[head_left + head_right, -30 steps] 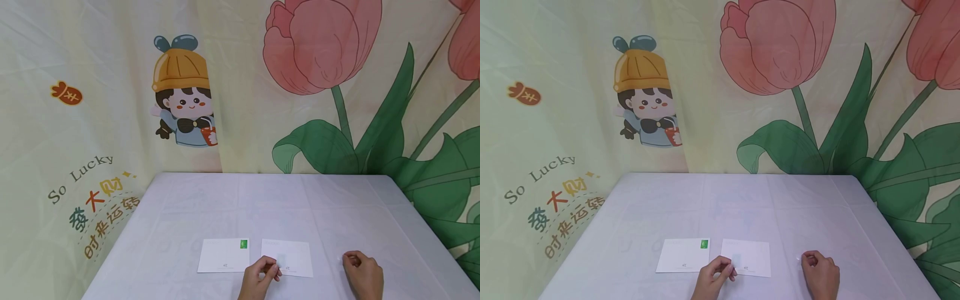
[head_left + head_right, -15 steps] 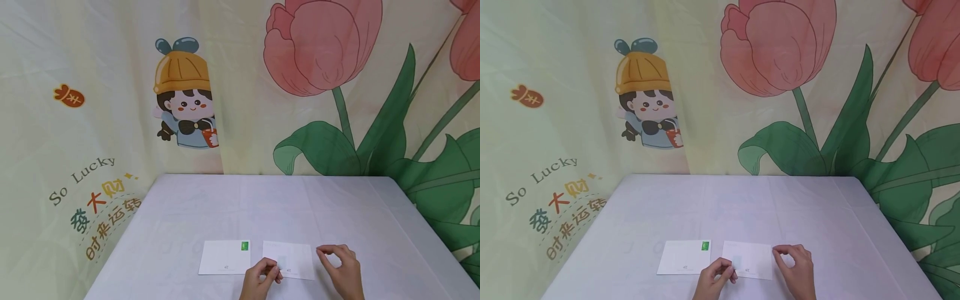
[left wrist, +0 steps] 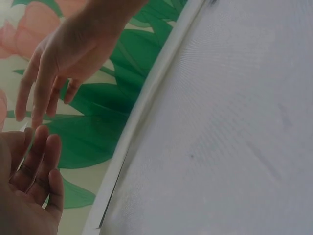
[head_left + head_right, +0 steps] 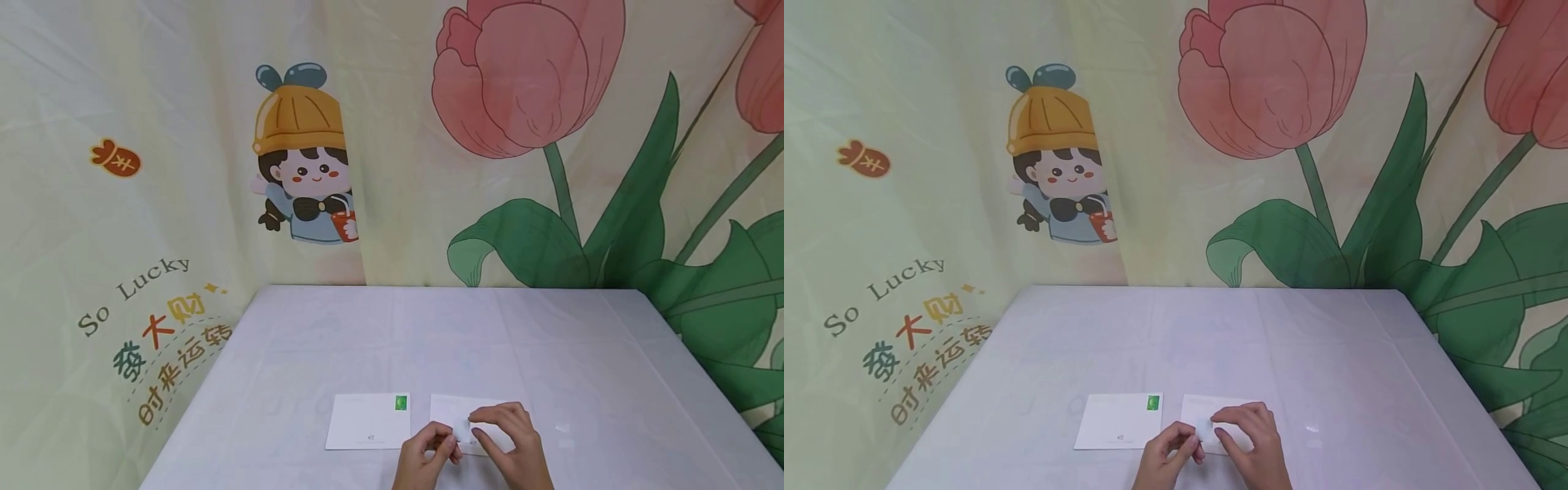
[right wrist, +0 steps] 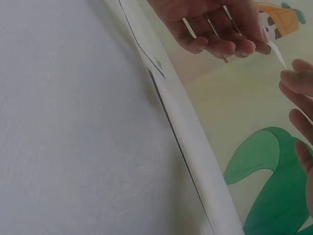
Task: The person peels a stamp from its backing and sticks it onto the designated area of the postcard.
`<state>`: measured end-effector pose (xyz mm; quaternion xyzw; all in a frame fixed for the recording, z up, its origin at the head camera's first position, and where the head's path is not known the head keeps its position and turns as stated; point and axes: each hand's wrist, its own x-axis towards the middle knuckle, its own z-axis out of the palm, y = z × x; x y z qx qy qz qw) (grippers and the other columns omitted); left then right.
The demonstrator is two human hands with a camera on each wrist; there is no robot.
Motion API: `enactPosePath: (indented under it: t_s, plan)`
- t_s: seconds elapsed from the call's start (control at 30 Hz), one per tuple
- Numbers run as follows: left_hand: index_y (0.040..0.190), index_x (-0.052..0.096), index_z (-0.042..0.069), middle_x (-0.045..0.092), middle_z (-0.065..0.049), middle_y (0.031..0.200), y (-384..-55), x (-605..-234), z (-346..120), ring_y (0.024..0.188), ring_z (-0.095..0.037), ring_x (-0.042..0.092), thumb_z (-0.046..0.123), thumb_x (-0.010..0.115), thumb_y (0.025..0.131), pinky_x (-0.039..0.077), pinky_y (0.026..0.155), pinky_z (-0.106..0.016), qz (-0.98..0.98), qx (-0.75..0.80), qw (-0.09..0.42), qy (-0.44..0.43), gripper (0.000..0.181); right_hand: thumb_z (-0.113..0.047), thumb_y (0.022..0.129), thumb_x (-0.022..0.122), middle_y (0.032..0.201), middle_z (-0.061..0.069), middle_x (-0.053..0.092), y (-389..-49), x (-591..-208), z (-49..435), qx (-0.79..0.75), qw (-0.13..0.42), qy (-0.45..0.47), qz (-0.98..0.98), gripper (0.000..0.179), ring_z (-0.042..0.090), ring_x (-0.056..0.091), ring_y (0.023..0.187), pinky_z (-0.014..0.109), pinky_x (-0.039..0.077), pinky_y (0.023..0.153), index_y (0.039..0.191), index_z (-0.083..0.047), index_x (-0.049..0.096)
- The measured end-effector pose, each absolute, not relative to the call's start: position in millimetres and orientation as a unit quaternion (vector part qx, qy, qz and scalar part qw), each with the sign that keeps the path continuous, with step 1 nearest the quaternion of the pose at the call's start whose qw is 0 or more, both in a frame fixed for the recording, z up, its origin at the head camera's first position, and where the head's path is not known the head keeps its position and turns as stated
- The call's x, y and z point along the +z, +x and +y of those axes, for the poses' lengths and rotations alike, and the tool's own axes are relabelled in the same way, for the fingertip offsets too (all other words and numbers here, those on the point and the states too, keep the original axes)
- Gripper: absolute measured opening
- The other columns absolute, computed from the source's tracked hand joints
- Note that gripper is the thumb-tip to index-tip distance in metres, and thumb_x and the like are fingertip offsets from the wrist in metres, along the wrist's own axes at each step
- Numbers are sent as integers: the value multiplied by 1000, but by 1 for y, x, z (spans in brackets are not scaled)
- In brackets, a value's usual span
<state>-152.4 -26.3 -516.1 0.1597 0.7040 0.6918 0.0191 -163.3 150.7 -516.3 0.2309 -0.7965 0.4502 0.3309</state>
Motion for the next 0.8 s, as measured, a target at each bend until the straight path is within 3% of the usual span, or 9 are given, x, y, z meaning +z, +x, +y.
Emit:
enactPosePath:
  t_s: [0.2, 0.47, 0.8]
  plan:
    - [91, 59, -3, 65, -15, 74, -155, -527, -25, 66, -9, 62, 8, 55, 92, 53, 64, -37, 700, 693, 19, 168, 13, 4, 62, 81, 94, -4, 66, -165, -517, 150, 438, 347, 256, -789, 43, 12, 49, 87, 20, 35, 80, 94, -21, 69]
    - [90, 60, -1, 65, -14, 74, -155, -528, -25, 66, -8, 62, 13, 56, 92, 53, 64, -35, 696, 698, 25, 167, 15, 1, 64, 80, 95, -5, 65, -166, -520, 152, 434, 347, 262, -789, 40, 12, 48, 87, 20, 34, 80, 94, -23, 68]
    - [89, 58, -3, 62, -22, 73, -149, -510, -24, 66, -11, 62, 8, 55, 92, 53, 65, -38, 695, 698, 16, 171, 12, -3, 69, 78, 92, -8, 65, -167, -525, 153, 438, 324, 262, -797, 33, 10, 49, 87, 21, 32, 82, 92, -24, 67]
